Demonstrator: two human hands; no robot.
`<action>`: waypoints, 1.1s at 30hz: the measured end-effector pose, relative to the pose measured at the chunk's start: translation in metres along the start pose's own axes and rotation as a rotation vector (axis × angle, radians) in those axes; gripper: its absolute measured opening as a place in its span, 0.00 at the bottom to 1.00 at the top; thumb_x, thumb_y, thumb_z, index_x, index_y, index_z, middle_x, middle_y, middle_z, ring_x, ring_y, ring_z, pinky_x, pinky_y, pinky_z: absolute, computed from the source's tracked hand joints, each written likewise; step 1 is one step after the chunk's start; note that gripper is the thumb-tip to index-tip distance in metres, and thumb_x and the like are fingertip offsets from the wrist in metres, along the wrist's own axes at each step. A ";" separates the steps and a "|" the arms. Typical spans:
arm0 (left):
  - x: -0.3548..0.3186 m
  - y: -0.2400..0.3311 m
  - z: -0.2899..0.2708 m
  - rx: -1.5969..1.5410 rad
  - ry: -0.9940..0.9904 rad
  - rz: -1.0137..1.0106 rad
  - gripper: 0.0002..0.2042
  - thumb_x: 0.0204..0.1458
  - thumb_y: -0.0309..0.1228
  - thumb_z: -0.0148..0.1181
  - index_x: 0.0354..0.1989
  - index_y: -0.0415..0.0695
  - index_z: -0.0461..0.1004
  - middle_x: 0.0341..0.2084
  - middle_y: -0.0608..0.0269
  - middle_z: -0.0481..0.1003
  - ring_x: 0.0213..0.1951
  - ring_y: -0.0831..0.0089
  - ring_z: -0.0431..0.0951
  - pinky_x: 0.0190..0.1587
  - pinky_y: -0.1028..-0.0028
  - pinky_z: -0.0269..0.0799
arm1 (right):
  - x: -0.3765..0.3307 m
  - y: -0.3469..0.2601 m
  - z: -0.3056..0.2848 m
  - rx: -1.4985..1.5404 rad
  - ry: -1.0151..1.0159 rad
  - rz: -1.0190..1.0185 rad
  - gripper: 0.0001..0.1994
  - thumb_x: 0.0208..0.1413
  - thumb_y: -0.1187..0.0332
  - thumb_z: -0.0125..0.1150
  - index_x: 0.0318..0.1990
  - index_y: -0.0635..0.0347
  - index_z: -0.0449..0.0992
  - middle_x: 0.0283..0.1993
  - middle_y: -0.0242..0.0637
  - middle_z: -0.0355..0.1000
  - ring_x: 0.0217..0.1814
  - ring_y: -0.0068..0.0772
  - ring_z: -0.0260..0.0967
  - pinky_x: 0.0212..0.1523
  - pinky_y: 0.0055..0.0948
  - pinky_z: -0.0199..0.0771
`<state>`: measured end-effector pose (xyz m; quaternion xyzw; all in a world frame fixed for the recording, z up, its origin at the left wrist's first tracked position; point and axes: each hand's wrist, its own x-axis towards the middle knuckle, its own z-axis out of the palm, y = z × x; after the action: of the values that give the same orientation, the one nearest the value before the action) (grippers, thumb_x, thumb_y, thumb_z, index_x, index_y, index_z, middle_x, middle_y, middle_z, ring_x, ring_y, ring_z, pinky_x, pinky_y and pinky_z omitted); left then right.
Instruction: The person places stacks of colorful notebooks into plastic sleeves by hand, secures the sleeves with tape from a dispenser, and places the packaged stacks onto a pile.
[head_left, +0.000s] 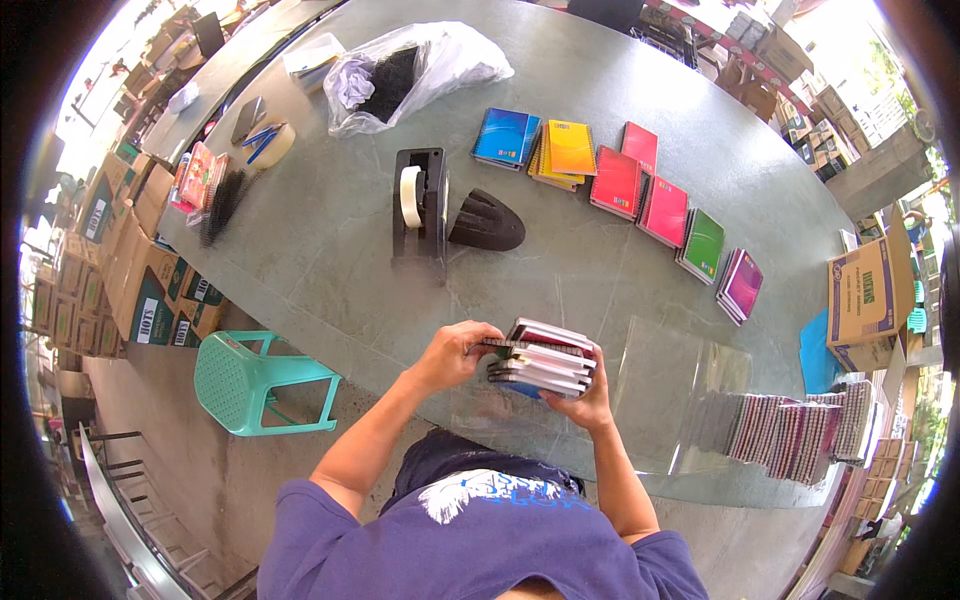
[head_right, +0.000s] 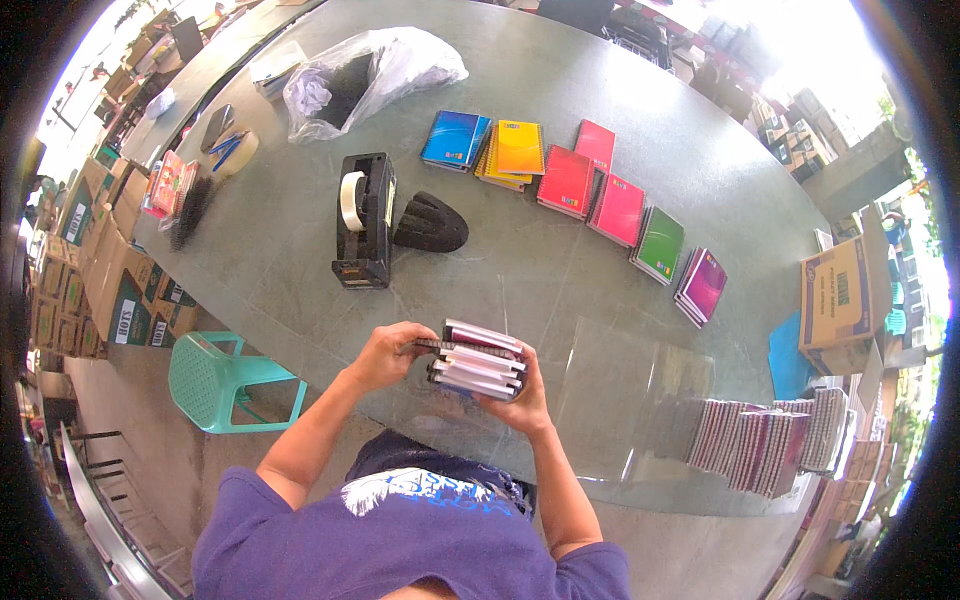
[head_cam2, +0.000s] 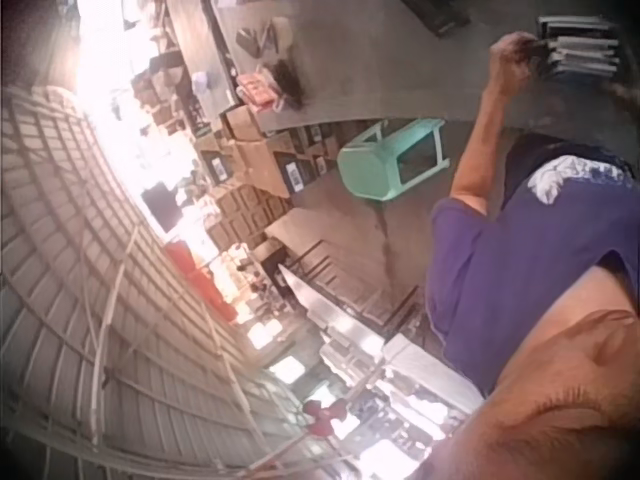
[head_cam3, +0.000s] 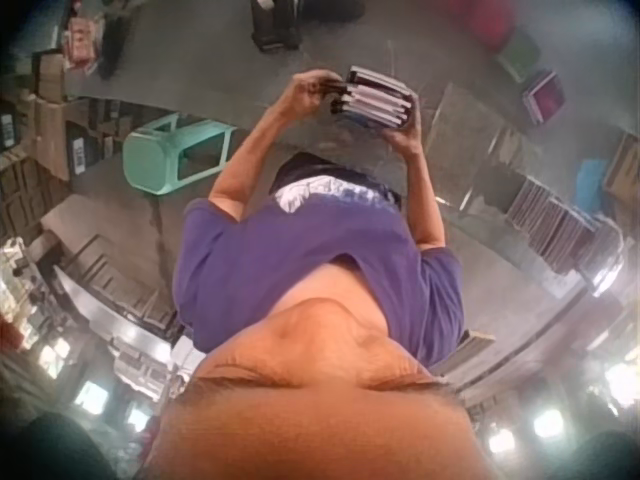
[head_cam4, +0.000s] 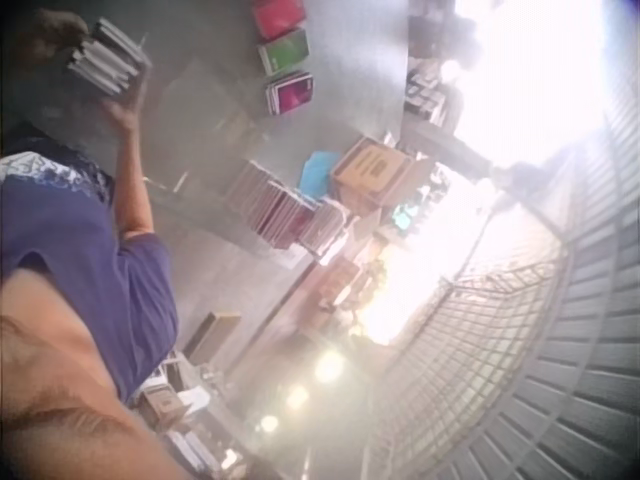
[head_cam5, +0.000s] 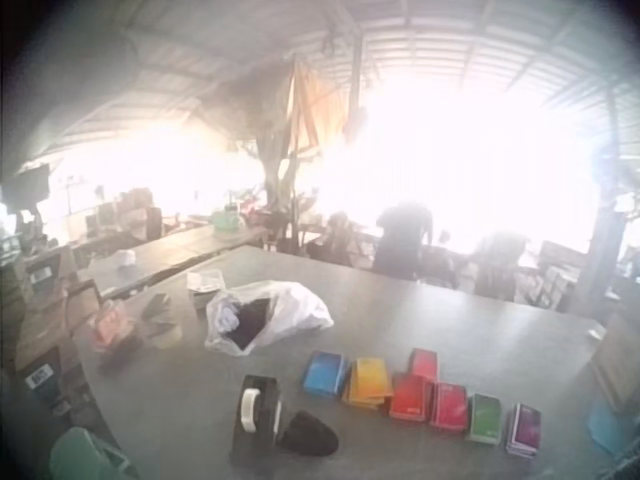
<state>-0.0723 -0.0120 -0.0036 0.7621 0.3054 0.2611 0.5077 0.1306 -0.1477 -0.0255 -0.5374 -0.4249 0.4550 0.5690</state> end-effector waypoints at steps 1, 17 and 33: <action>-0.001 -0.002 -0.002 -0.034 -0.003 -0.032 0.14 0.41 0.10 0.53 0.36 0.38 0.74 0.31 0.57 0.76 0.35 0.67 0.78 0.42 0.75 0.73 | -0.001 0.002 -0.003 -0.031 -0.022 -0.058 0.44 0.29 0.73 0.73 0.58 0.56 0.53 0.55 0.40 0.60 0.58 0.35 0.59 0.58 0.37 0.60; -0.009 0.020 0.028 -0.187 -0.120 0.072 0.49 0.27 0.27 0.73 0.60 0.42 0.47 0.59 0.48 0.54 0.62 0.55 0.55 0.62 0.64 0.52 | 0.008 -0.004 0.024 -0.031 0.095 -0.142 0.49 0.22 0.66 0.80 0.56 0.59 0.55 0.54 0.42 0.60 0.57 0.35 0.60 0.58 0.34 0.60; 0.007 0.012 0.075 -0.158 -0.132 0.208 0.41 0.26 0.25 0.73 0.53 0.43 0.56 0.50 0.52 0.62 0.54 0.57 0.64 0.54 0.66 0.62 | -0.003 -0.014 -0.015 -0.176 0.156 -0.450 0.44 0.22 0.60 0.81 0.50 0.61 0.61 0.50 0.41 0.66 0.53 0.36 0.64 0.58 0.35 0.60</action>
<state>-0.0123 -0.0568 -0.0179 0.7626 0.1694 0.2850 0.5555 0.1458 -0.1544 -0.0125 -0.5102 -0.5268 0.2352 0.6379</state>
